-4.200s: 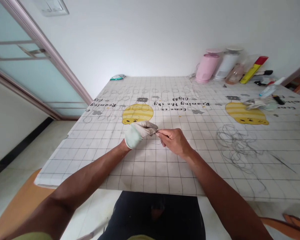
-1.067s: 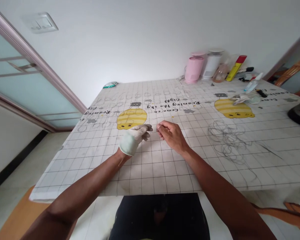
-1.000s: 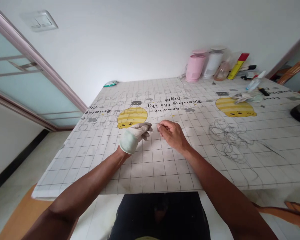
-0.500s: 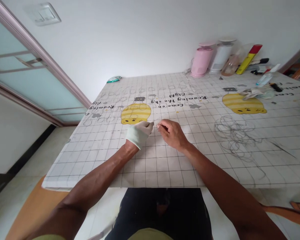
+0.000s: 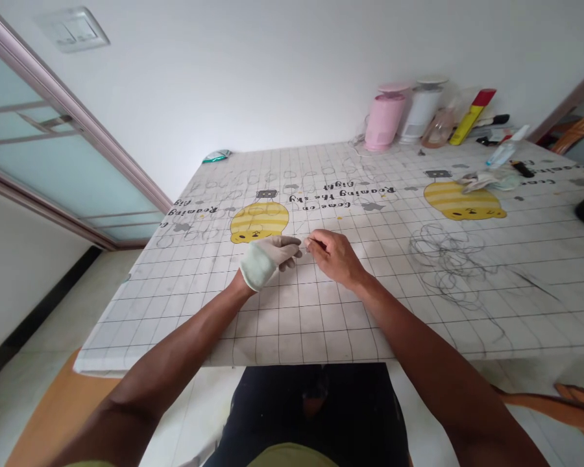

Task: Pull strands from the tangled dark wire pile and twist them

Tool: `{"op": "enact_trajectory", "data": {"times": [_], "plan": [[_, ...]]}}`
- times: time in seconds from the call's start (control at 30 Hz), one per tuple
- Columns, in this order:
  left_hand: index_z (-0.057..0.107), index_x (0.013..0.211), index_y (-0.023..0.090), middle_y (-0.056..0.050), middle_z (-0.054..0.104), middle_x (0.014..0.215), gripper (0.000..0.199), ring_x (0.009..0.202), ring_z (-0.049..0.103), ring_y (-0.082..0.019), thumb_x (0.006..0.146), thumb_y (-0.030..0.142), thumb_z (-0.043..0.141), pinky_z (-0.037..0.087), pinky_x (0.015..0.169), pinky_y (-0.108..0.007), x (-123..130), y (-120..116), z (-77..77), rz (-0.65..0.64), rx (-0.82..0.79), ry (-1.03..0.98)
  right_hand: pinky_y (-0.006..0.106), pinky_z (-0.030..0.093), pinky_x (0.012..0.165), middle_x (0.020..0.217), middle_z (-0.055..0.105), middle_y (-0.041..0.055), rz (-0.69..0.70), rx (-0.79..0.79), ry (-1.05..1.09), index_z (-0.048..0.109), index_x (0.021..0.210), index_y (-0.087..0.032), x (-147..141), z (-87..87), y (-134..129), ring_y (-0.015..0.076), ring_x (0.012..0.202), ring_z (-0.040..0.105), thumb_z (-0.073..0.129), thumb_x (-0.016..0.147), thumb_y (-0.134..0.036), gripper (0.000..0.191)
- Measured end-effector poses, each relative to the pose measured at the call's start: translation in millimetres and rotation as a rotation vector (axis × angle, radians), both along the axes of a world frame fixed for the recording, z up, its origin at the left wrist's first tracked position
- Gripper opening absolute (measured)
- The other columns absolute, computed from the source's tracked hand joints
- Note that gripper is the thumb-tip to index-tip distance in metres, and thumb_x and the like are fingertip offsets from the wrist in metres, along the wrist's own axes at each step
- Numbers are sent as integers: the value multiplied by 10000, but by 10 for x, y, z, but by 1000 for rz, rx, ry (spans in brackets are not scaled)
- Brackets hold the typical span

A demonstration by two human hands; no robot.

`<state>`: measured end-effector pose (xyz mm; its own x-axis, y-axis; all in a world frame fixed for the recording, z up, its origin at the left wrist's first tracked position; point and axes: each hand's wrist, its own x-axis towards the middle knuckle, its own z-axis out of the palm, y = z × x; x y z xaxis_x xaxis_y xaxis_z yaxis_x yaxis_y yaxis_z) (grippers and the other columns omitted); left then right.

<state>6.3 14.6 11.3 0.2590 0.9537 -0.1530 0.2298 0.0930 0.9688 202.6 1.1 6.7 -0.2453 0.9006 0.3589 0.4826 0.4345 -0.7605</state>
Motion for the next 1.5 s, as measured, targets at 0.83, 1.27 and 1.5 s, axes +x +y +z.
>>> {"op": "enact_trajectory", "data": {"times": [0.83,1.27,1.5], "plan": [[728,786,155,-12,692,714,205,475,528,-72,924,254,613,386,418,-201,-31,-28,52,49,-50,-45,311,325,544,636,449,-28,105,177,-153,411,685,-233,5,-128,41,143,582,399,546,1045,-333,397],[710,721,171,3,675,625,215,443,502,-72,880,307,663,369,392,-189,-138,-37,41,-62,-10,151,483,502,973,846,703,39,125,657,-574,720,991,-240,245,-16,133,231,862,635,593,1066,-253,148],[729,775,160,-6,661,619,150,437,494,-76,830,299,737,341,385,-191,-228,-98,116,-166,-227,114,357,385,619,640,528,8,234,530,-559,657,770,-226,249,-74,86,178,618,474,525,1098,-289,359]]}}
